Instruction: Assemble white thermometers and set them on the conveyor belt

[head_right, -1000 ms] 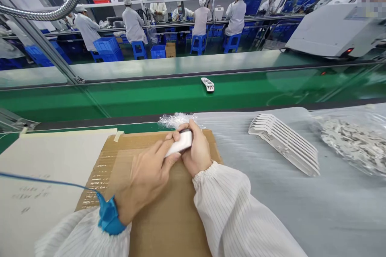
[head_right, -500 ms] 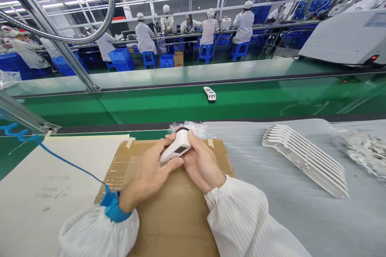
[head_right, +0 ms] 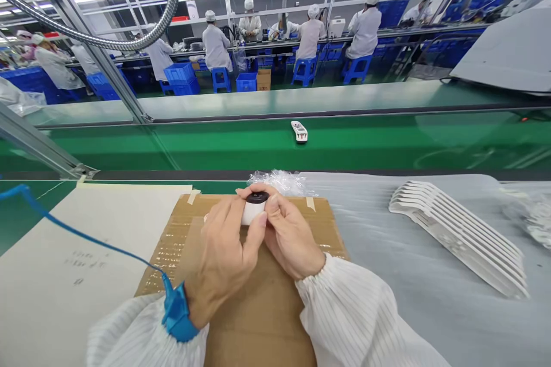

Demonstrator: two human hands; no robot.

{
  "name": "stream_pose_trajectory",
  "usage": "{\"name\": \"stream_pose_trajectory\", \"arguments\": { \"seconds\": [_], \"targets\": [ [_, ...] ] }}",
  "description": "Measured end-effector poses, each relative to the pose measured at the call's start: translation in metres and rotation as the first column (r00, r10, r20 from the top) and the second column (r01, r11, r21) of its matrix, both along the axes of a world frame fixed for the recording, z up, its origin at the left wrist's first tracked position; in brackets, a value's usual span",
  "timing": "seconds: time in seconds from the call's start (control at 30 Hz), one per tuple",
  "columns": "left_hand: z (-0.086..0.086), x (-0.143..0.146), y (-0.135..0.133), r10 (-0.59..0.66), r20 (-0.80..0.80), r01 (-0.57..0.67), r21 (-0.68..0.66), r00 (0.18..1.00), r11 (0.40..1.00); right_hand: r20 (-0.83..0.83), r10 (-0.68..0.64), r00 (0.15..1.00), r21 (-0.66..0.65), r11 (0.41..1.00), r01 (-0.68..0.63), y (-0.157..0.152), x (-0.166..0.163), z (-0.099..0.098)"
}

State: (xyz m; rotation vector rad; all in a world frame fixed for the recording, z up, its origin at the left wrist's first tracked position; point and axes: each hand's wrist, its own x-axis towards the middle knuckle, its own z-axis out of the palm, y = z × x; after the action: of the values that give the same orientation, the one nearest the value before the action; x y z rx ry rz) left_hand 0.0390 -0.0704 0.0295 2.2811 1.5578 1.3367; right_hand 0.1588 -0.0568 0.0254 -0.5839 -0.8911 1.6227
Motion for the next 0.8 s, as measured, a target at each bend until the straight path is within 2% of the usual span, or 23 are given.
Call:
{"name": "stream_pose_trajectory", "arguments": {
  "seconds": [0.13, 0.27, 0.47, 0.67, 0.8],
  "targets": [
    [-0.001, 0.001, 0.002, 0.082, -0.075, -0.074, 0.107, 0.994, 0.992, -0.073, 0.006, 0.997, -0.055, 0.998, -0.01, -0.001, -0.004, 0.0],
    [0.003, 0.002, 0.001, 0.112, -0.105, -0.093, 0.167, 0.988, 0.982, -0.123, -0.013, 0.992, -0.119, 0.993, -0.002, -0.005, -0.009, 0.003],
    [0.009, 0.001, -0.003, 0.1, -0.103, -0.085, 0.146, 0.99, 0.986, -0.141, -0.074, 0.987, -0.201, 0.979, 0.045, -0.012, -0.014, 0.009],
    [0.008, -0.001, -0.002, 0.083, -0.106, -0.068, 0.143, 0.991, 0.987, -0.123, -0.075, 0.99, -0.168, 0.984, 0.054, -0.013, -0.015, 0.009],
    [0.01, -0.009, 0.0, -0.024, -0.009, 0.025, 0.103, 1.0, 0.994, -0.074, -0.07, 0.995, -0.067, 0.996, 0.065, -0.015, -0.015, 0.012]
  ]
}}
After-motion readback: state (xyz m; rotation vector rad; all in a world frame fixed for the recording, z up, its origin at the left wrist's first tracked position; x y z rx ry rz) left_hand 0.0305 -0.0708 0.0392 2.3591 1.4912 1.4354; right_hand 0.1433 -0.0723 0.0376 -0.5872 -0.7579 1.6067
